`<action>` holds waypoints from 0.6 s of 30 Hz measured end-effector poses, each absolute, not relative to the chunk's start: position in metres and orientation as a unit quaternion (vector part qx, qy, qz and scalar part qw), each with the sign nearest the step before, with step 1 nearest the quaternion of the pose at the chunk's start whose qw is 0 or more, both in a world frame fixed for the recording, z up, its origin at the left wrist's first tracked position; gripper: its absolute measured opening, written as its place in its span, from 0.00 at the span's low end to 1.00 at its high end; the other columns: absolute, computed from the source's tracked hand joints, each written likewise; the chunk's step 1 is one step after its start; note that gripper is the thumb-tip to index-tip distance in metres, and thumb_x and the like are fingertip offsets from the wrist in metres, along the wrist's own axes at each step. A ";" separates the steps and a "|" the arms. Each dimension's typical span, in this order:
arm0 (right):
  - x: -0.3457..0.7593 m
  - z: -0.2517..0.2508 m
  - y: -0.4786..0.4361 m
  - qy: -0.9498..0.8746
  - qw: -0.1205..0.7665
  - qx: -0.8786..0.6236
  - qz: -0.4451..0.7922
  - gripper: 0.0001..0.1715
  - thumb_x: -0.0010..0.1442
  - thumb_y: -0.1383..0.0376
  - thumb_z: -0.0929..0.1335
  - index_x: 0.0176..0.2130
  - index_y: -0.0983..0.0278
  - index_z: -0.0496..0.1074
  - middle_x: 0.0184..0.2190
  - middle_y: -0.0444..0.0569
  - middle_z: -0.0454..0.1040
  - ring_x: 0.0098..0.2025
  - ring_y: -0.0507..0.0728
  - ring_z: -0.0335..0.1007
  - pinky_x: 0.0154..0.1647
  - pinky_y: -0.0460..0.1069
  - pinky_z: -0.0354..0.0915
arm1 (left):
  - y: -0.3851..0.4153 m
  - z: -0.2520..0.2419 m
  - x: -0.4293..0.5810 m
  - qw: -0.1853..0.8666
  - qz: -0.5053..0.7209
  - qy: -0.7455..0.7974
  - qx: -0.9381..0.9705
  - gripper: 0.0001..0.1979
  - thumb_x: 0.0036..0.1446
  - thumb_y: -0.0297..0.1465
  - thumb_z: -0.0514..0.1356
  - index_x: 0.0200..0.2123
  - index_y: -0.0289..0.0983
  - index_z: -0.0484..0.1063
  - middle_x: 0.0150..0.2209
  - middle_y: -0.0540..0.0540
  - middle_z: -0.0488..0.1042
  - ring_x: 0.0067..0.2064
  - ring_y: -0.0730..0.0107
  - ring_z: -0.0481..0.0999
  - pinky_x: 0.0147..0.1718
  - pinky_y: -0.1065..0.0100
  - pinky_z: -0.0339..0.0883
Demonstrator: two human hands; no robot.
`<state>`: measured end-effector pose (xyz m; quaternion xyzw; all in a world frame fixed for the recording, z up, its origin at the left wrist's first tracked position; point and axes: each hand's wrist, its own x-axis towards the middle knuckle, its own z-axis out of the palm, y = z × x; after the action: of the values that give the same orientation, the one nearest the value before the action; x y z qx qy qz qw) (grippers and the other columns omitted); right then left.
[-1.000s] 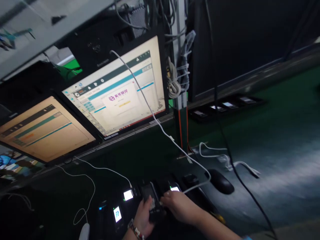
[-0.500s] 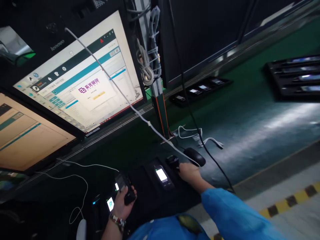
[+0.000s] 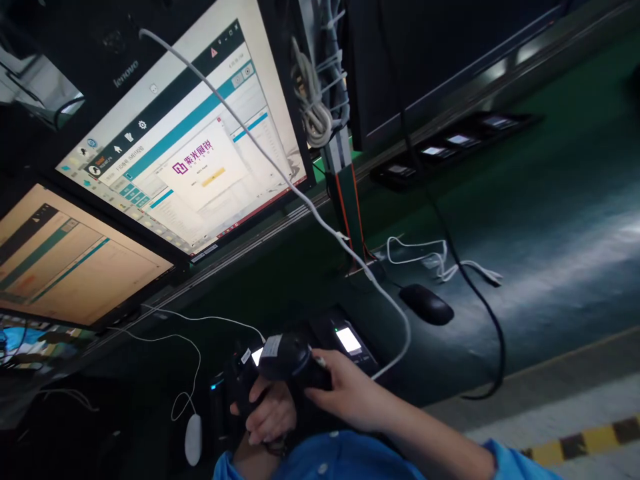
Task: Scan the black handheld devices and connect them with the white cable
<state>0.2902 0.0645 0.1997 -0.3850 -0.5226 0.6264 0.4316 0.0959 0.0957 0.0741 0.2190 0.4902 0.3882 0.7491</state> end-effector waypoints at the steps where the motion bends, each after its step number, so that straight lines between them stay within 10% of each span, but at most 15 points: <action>1: 0.284 0.205 0.061 -0.523 0.425 -0.372 0.638 0.18 0.49 0.63 0.68 0.42 0.66 0.73 0.36 0.49 0.78 0.40 0.59 0.74 0.47 0.54 0.69 | 0.097 0.070 0.092 0.751 0.378 0.505 0.197 0.44 0.28 0.72 0.41 0.35 0.45 0.66 0.16 0.52 0.57 0.13 0.68 0.61 0.18 0.62 0.57; 10: 0.292 0.225 0.056 -0.478 0.394 -0.407 0.671 0.17 0.45 0.58 0.69 0.34 0.65 0.73 0.33 0.49 0.77 0.37 0.59 0.73 0.40 0.52 0.69 | 0.103 0.055 0.097 0.721 0.374 0.581 0.050 0.66 0.06 0.71 0.29 0.49 0.43 0.61 0.18 0.48 0.58 0.12 0.65 0.59 0.15 0.57 0.55; 18: 0.298 0.211 0.056 -0.482 0.397 -0.440 0.646 0.20 0.44 0.55 0.69 0.37 0.63 0.74 0.37 0.51 0.79 0.41 0.63 0.74 0.44 0.53 0.70 | 0.108 0.046 0.099 0.795 0.352 0.457 0.186 0.56 0.05 0.71 0.43 0.39 0.45 0.66 0.18 0.45 0.60 0.16 0.60 0.64 0.17 0.54 0.57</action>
<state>0.2975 0.0558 0.2111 -0.4396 -0.4818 0.6459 0.3966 0.0992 0.1084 0.0464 0.1864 0.4568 0.3525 0.7952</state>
